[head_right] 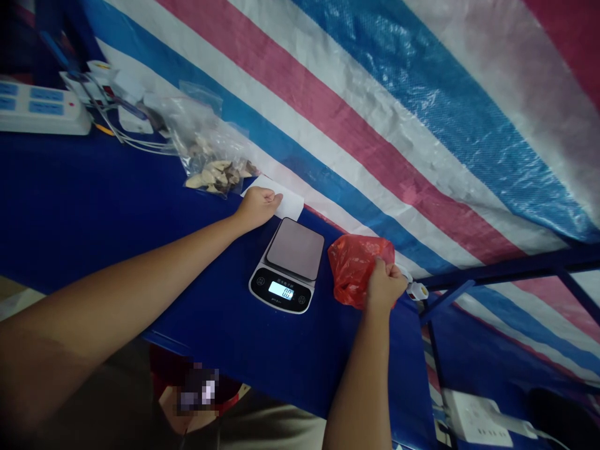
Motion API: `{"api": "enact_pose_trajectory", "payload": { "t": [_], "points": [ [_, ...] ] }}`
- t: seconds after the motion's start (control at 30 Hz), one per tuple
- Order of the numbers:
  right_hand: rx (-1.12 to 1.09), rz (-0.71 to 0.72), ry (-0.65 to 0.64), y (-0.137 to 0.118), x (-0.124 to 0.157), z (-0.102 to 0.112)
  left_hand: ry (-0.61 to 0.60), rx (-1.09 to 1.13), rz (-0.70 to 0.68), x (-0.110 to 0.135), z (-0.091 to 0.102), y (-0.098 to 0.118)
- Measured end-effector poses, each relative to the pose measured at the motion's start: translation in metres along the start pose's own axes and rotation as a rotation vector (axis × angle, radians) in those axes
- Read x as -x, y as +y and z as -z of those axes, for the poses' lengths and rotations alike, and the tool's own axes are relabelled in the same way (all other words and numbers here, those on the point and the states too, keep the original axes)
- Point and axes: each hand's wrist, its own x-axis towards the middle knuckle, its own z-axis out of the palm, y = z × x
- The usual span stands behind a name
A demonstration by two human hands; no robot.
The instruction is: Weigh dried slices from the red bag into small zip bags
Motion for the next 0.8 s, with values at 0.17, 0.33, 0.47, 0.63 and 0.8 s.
{"api": "enact_pose_trajectory", "payload": {
  "t": [0.17,0.33,0.47,0.63,0.8],
  "points": [
    [0.035,-0.02,-0.014,0.001,0.0,0.0,0.0,-0.009,0.023,-0.001,0.001,0.002],
    [0.061,0.008,-0.026,0.007,-0.003,-0.002,0.057,0.023,-0.039,0.0,0.004,0.006],
    [0.073,0.026,-0.031,0.012,-0.005,-0.003,0.143,0.007,-0.043,0.002,0.006,0.011],
    [0.224,0.072,-0.033,0.01,-0.004,0.001,0.087,-0.018,0.005,0.003,0.008,0.017],
    [0.622,0.225,-0.046,0.004,0.0,0.007,-0.066,-0.026,0.058,0.002,0.006,0.014]
  ]
}}
